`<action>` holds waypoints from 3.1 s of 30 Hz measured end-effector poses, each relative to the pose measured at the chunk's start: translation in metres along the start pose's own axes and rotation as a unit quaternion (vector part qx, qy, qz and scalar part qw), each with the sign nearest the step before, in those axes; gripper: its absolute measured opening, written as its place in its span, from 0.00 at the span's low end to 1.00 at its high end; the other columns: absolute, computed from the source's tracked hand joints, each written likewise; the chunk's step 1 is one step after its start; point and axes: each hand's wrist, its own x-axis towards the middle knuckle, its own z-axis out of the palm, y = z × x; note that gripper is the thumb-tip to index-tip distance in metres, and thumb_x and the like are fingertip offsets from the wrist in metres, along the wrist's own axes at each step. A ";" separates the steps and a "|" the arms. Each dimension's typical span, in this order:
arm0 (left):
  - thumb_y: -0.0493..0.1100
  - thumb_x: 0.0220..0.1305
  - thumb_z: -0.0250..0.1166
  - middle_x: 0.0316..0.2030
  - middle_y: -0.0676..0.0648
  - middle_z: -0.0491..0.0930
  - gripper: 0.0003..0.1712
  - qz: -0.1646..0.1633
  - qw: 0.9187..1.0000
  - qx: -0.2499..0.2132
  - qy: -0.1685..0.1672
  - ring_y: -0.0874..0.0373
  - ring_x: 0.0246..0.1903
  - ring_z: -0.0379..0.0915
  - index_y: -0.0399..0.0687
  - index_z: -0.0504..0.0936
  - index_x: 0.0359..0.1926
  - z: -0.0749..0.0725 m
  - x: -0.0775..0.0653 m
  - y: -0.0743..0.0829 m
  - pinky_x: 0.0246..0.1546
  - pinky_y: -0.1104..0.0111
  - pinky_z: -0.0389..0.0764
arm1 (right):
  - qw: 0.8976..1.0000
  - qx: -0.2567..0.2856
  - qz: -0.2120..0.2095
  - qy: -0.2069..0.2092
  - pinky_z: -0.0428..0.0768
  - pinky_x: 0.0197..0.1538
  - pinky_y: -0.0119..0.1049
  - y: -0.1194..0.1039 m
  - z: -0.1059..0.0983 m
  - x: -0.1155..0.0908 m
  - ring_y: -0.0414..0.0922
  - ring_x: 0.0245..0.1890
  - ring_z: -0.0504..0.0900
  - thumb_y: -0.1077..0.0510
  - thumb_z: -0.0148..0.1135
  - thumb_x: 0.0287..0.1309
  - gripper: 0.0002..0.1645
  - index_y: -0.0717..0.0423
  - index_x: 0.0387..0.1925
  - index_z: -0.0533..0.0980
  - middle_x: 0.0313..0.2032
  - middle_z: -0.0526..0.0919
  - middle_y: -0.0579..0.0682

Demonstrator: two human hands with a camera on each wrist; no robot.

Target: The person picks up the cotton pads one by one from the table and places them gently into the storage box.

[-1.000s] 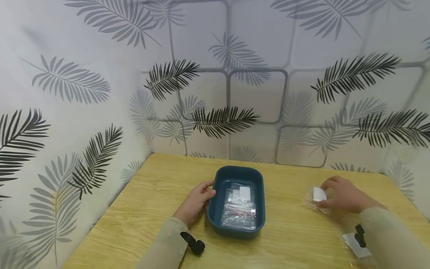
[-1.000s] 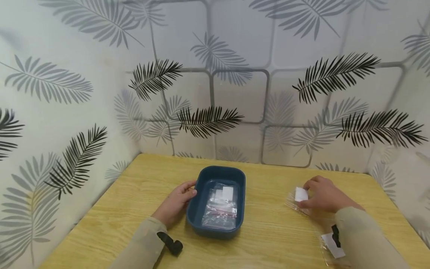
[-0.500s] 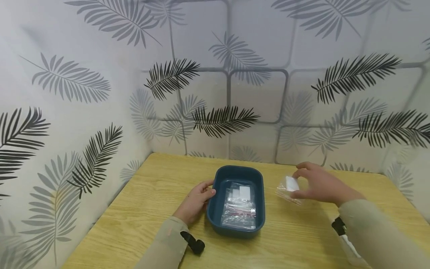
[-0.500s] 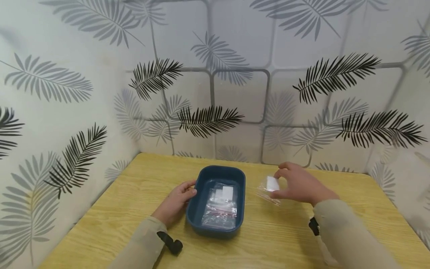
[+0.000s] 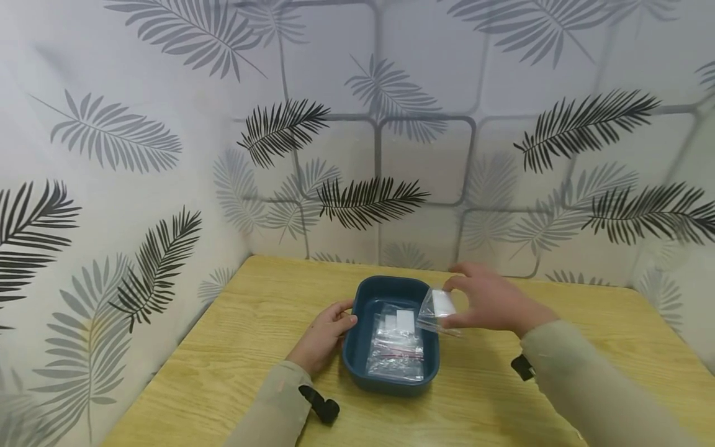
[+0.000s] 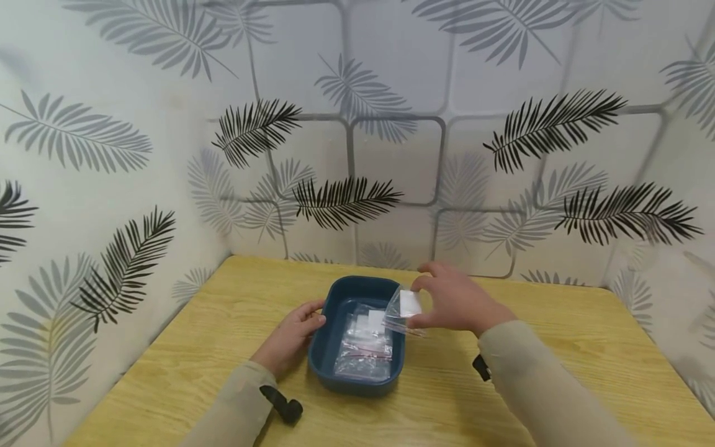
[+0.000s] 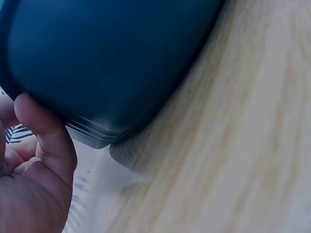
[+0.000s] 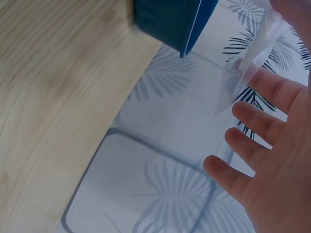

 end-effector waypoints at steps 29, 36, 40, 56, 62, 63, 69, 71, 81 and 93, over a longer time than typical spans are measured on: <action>0.43 0.77 0.58 0.42 0.42 0.74 0.30 0.002 1.000 0.007 0.007 0.56 0.32 0.71 0.42 0.64 0.74 0.001 -0.001 0.002 0.32 0.68 0.75 | 0.998 -0.029 0.027 -0.053 0.69 0.64 0.60 -0.037 0.035 0.048 0.61 0.67 0.67 0.29 0.73 0.49 0.45 0.51 0.62 0.78 0.70 0.67 0.59; 0.42 0.78 0.56 0.43 0.38 0.74 0.29 -0.001 1.000 0.009 0.004 0.55 0.32 0.70 0.41 0.64 0.75 0.001 -0.001 -0.001 0.32 0.68 0.74 | 0.998 -0.034 0.030 -0.054 0.68 0.65 0.58 -0.032 0.041 0.045 0.61 0.68 0.66 0.31 0.71 0.53 0.44 0.53 0.64 0.77 0.70 0.67 0.59; 0.43 0.77 0.57 0.43 0.38 0.74 0.29 0.001 1.000 0.014 0.010 0.55 0.32 0.70 0.41 0.64 0.74 0.001 -0.001 0.000 0.32 0.68 0.74 | 0.998 -0.029 0.032 -0.051 0.67 0.66 0.60 -0.029 0.039 0.041 0.62 0.69 0.65 0.32 0.70 0.55 0.42 0.52 0.63 0.77 0.70 0.66 0.59; 0.42 0.78 0.56 0.46 0.37 0.74 0.29 0.000 1.000 0.010 0.012 0.54 0.33 0.71 0.41 0.63 0.75 0.000 0.002 0.002 0.34 0.67 0.75 | 0.999 -0.010 0.022 -0.033 0.68 0.64 0.61 0.006 0.027 0.006 0.65 0.68 0.66 0.33 0.71 0.54 0.41 0.55 0.61 0.78 0.70 0.66 0.63; 0.41 0.78 0.56 0.46 0.36 0.74 0.29 -0.002 1.000 0.004 0.012 0.55 0.32 0.70 0.40 0.64 0.75 0.000 0.002 0.000 0.32 0.68 0.74 | 0.999 -0.004 0.026 -0.032 0.68 0.63 0.62 0.022 0.020 -0.012 0.66 0.67 0.66 0.30 0.69 0.55 0.41 0.54 0.59 0.79 0.68 0.68 0.64; 0.41 0.78 0.56 0.46 0.36 0.74 0.29 -0.002 1.000 0.003 0.012 0.55 0.32 0.70 0.41 0.64 0.75 -0.001 0.002 -0.001 0.33 0.68 0.74 | 0.999 -0.003 0.027 -0.033 0.68 0.63 0.62 0.025 0.018 -0.015 0.66 0.67 0.66 0.29 0.68 0.55 0.41 0.53 0.59 0.79 0.68 0.68 0.64; 0.41 0.78 0.56 0.46 0.36 0.74 0.29 -0.002 1.000 0.002 0.013 0.56 0.33 0.72 0.41 0.64 0.74 -0.001 0.002 -0.002 0.33 0.68 0.75 | 0.999 0.004 0.035 -0.034 0.70 0.61 0.63 0.043 0.012 -0.036 0.66 0.65 0.67 0.32 0.71 0.54 0.39 0.52 0.59 0.79 0.67 0.68 0.65; 0.41 0.78 0.56 0.46 0.37 0.74 0.29 -0.003 1.000 0.003 0.013 0.57 0.32 0.71 0.41 0.64 0.74 -0.001 0.001 -0.002 0.33 0.68 0.75 | 0.998 0.010 0.039 -0.038 0.71 0.59 0.63 0.048 0.010 -0.044 0.67 0.65 0.67 0.34 0.72 0.55 0.38 0.53 0.59 0.79 0.67 0.67 0.66; 0.42 0.77 0.57 0.45 0.38 0.74 0.29 -0.004 1.000 0.000 0.008 0.56 0.32 0.72 0.41 0.64 0.74 0.000 0.002 -0.002 0.33 0.68 0.75 | 0.998 0.026 0.049 -0.042 0.71 0.57 0.66 0.070 0.007 -0.089 0.70 0.64 0.66 0.39 0.76 0.53 0.40 0.52 0.63 0.76 0.66 0.67 0.68; 0.42 0.77 0.57 0.46 0.37 0.75 0.29 -0.004 1.000 0.008 0.013 0.55 0.35 0.73 0.40 0.64 0.74 -0.002 0.002 -0.002 0.36 0.67 0.77 | 0.993 0.038 0.067 -0.088 0.74 0.49 0.69 0.098 0.009 -0.156 0.74 0.61 0.65 0.33 0.76 0.46 0.43 0.48 0.61 0.78 0.66 0.65 0.70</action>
